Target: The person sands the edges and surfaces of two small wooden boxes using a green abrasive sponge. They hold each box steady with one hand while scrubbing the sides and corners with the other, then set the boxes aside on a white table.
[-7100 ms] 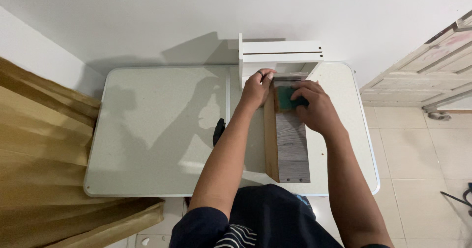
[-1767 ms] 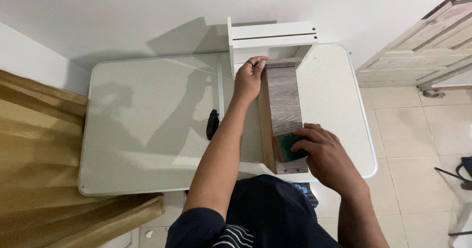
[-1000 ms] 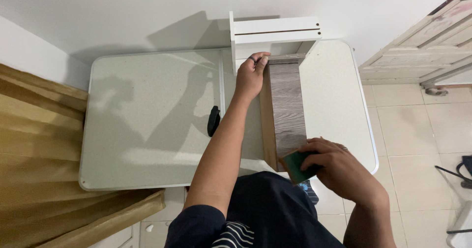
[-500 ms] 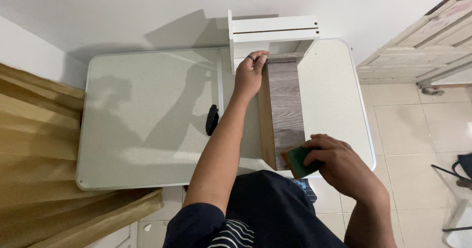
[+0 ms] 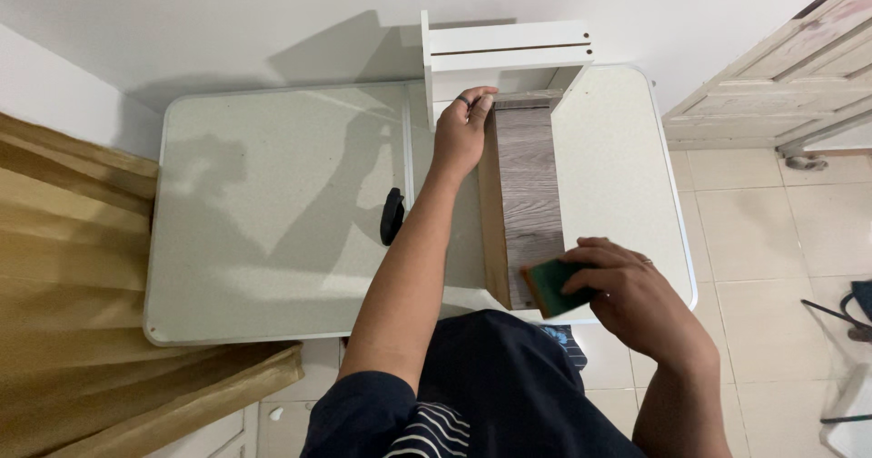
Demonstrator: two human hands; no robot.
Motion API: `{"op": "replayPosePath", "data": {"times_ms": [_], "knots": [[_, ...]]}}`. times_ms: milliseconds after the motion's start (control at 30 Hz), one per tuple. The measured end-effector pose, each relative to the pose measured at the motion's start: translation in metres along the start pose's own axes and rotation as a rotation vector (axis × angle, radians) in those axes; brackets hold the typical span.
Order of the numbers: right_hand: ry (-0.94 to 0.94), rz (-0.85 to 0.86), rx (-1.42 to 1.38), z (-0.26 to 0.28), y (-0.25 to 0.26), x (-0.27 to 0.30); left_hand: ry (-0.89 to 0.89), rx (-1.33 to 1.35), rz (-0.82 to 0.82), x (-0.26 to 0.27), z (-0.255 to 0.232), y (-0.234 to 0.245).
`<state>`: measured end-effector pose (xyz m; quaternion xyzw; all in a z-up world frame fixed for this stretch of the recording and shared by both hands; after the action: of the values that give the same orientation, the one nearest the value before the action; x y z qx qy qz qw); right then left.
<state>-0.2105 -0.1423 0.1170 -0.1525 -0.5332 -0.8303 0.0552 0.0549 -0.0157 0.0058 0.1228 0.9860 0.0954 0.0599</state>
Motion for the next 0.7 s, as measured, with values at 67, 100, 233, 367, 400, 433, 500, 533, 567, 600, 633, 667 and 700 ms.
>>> {"op": "replayPosePath", "data": {"times_ms": [67,100,233,367,400,433,500,533,567,600,633,667,700], "knots": [[0.048,-0.072,0.017,0.006,0.001,-0.006,-0.018,0.011,-0.007,0.000,-0.001,0.000],[0.070,-0.108,0.026,0.010,0.001,-0.008,-0.044,0.004,-0.014,0.001,-0.003,0.001],[0.197,-0.080,-0.027,0.021,-0.008,-0.004,-0.070,0.002,-0.021,0.001,-0.003,0.001],[0.124,0.035,-0.006,0.009,-0.010,0.002,-0.047,-0.016,-0.011,-0.001,-0.002,-0.001],[0.083,0.031,0.004,0.005,-0.009,0.001,-0.054,-0.011,-0.017,-0.001,-0.003,0.000],[0.068,0.005,0.017,0.004,-0.006,-0.001,-0.061,-0.005,-0.023,0.000,-0.004,0.000],[0.037,-0.048,0.045,0.001,-0.002,-0.008,-0.041,-0.020,-0.020,0.000,-0.003,-0.001],[0.078,-0.099,0.020,0.005,0.000,-0.011,-0.012,-0.043,-0.010,0.000,-0.002,-0.002],[0.118,-0.149,-0.006,0.011,0.000,-0.014,0.016,-0.065,0.000,0.000,-0.001,-0.002],[0.157,-0.199,-0.030,0.016,0.002,-0.015,-0.008,-0.054,-0.006,0.000,-0.002,-0.001],[0.186,-0.188,-0.036,0.019,0.000,-0.014,-0.032,-0.042,-0.013,0.001,-0.003,-0.001],[0.218,-0.179,-0.041,0.022,0.000,-0.012,-0.058,-0.030,-0.021,0.000,-0.005,0.000],[0.250,-0.169,-0.046,0.025,0.000,-0.010,-0.065,-0.033,-0.020,-0.001,-0.006,0.000]]}}
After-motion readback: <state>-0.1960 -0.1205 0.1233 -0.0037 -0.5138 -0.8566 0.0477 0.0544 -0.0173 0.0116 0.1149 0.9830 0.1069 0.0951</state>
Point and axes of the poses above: each hand's wrist, its own x-axis away from the middle knuckle, its own y-axis out of the back of the hand, z = x × y, the point moved 6 cm from there along -x, towards the middle knuckle, and after that the axes turned 3 degrees about -y, right-handed, at the moved point
